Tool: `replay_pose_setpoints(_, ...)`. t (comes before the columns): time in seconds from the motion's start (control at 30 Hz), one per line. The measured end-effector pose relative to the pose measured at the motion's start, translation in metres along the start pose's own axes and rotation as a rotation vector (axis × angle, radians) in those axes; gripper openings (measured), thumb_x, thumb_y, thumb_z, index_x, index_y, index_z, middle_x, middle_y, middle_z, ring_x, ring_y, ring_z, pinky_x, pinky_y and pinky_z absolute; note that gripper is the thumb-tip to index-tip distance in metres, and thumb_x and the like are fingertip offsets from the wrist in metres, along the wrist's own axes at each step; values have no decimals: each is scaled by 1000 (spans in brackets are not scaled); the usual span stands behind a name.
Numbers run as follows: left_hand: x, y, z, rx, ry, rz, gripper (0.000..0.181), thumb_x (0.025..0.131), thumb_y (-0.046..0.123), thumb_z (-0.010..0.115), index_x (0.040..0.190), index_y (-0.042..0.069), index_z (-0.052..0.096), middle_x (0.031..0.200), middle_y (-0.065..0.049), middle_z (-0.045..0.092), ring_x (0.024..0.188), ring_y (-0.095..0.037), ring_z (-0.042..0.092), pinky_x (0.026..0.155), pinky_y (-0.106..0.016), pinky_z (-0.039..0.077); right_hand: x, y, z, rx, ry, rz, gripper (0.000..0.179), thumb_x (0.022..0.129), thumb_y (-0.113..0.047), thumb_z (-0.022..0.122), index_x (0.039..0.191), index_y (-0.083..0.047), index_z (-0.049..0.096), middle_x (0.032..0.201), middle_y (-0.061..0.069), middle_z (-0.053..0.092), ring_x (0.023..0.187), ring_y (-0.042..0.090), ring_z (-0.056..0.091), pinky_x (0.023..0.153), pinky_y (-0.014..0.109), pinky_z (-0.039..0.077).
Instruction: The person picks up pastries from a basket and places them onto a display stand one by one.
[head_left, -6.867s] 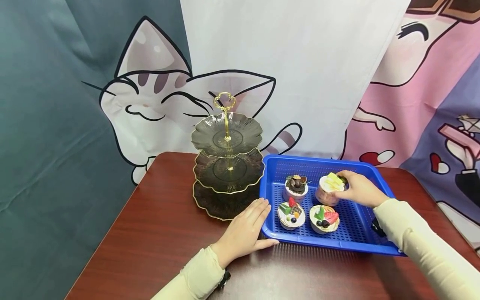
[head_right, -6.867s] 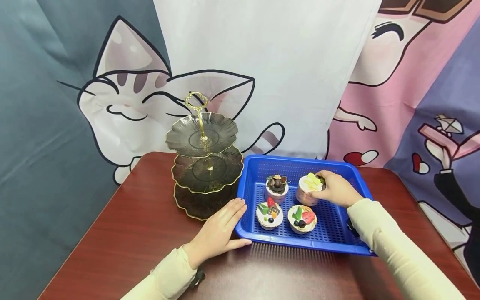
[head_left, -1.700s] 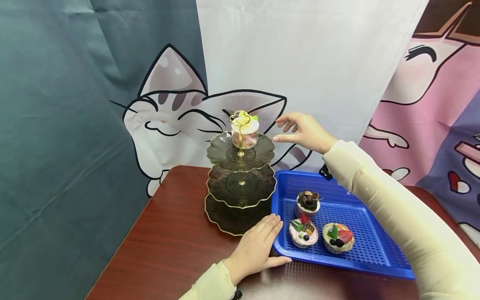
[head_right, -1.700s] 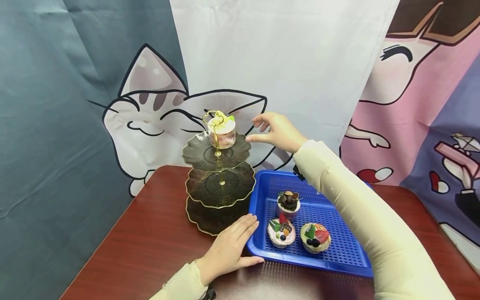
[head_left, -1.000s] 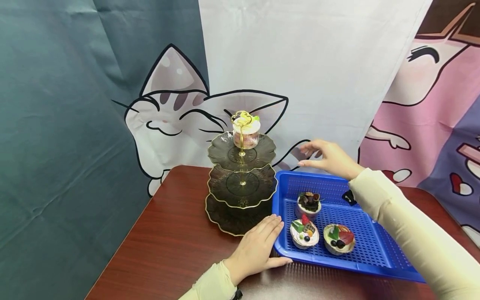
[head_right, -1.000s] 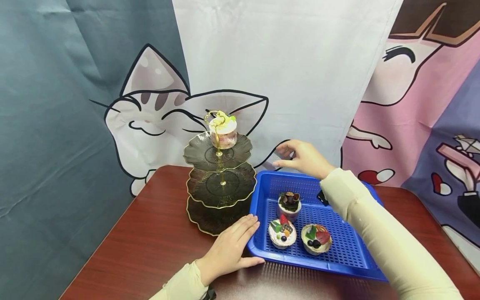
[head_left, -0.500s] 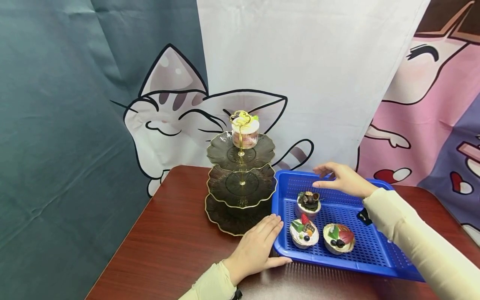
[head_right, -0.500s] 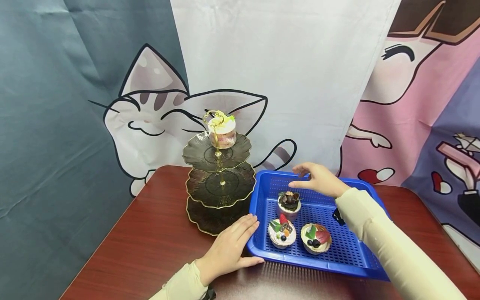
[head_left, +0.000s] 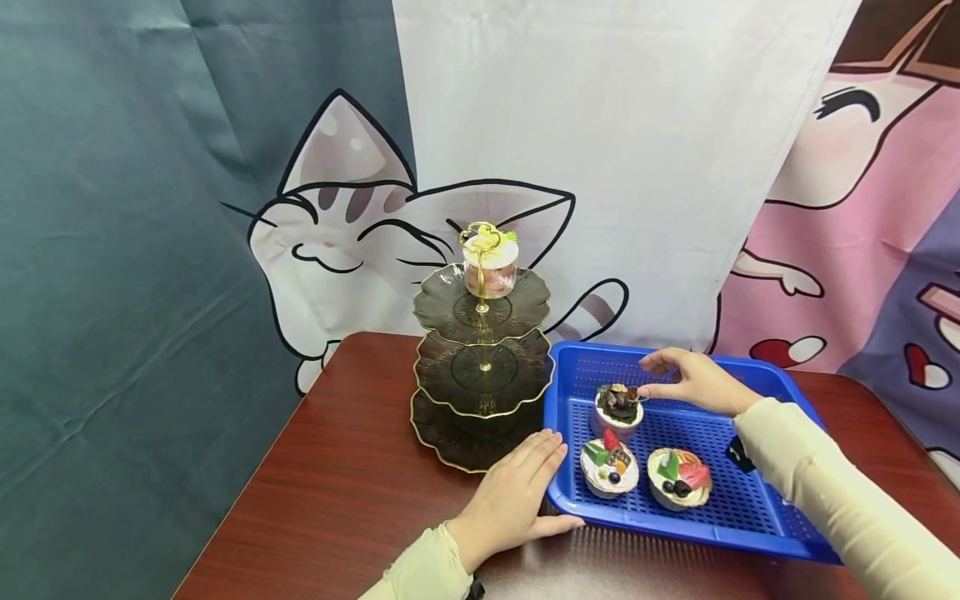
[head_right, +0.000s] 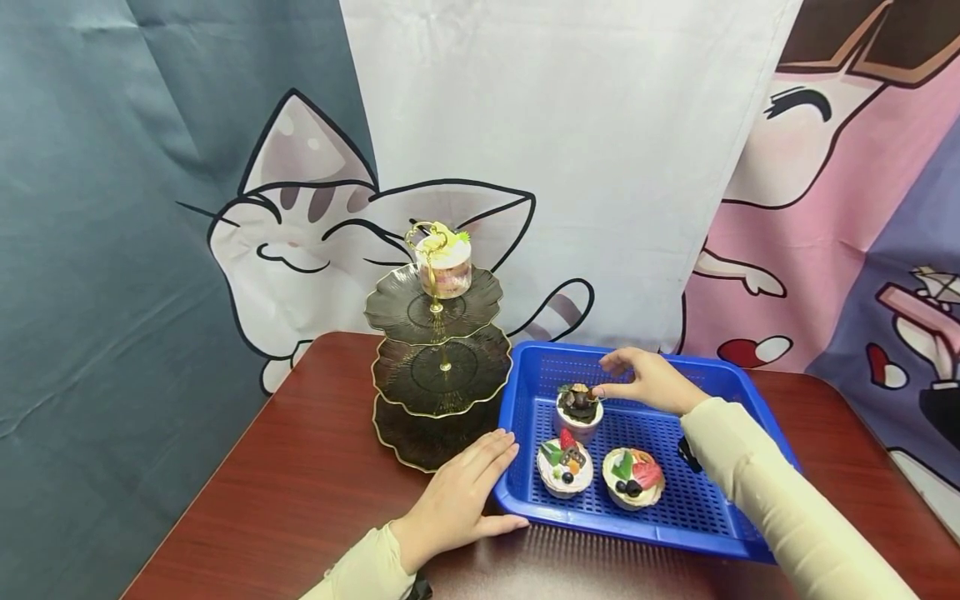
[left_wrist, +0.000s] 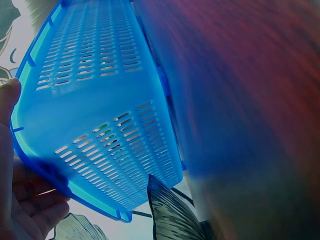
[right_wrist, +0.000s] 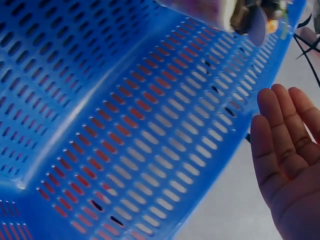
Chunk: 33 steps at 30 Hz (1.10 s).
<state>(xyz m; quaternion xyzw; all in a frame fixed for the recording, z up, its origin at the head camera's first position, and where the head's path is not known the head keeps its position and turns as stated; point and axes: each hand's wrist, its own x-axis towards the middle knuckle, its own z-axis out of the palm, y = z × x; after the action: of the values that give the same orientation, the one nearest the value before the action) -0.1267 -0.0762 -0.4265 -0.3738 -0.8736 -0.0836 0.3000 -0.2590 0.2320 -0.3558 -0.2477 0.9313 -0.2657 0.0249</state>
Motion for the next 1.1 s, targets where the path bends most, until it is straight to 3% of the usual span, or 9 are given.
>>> replay_pose_setpoints(0.23, 1, 1, 0, -18, -9, -11, 82, 74, 67, 68, 128, 5, 59, 133, -9, 60, 130, -19, 51, 114, -28, 37, 0, 8, 7, 4, -25, 16, 56, 83, -37, 73, 121, 2, 61, 114, 16, 66, 100, 27, 62, 83, 45, 53)
replay_pose_setpoints(0.53, 1, 0, -1, 0, -23, -9, 83, 74, 67, 67, 130, 7, 57, 134, -7, 59, 131, -18, 50, 115, -27, 36, 0, 20, 23, 9, -43, -48, 55, 81, -34, 75, 121, 2, 60, 114, 16, 65, 100, 28, 63, 82, 48, 55)
replay_pose_setpoints(0.87, 1, -1, -2, -11, -13, -12, 83, 73, 66, 68, 129, 6, 58, 134, -8, 59, 131, -19, 51, 115, -26, 36, 2, 19, 36, -36, -64, -60, 68, 78, -42, 77, 125, 3, 58, 118, 17, 64, 101, 27, 63, 82, 44, 54)
replay_pose_setpoints(1.1, 1, -2, 1, -15, 0, -4, 83, 72, 66, 69, 128, 5, 59, 133, -8, 59, 131, -18, 51, 115, -27, 35, 4, 22, 43, -77, -81, -69, 73, 76, -45, 77, 125, 5, 57, 120, 22, 62, 110, 38, 60, 92, 54, 50)
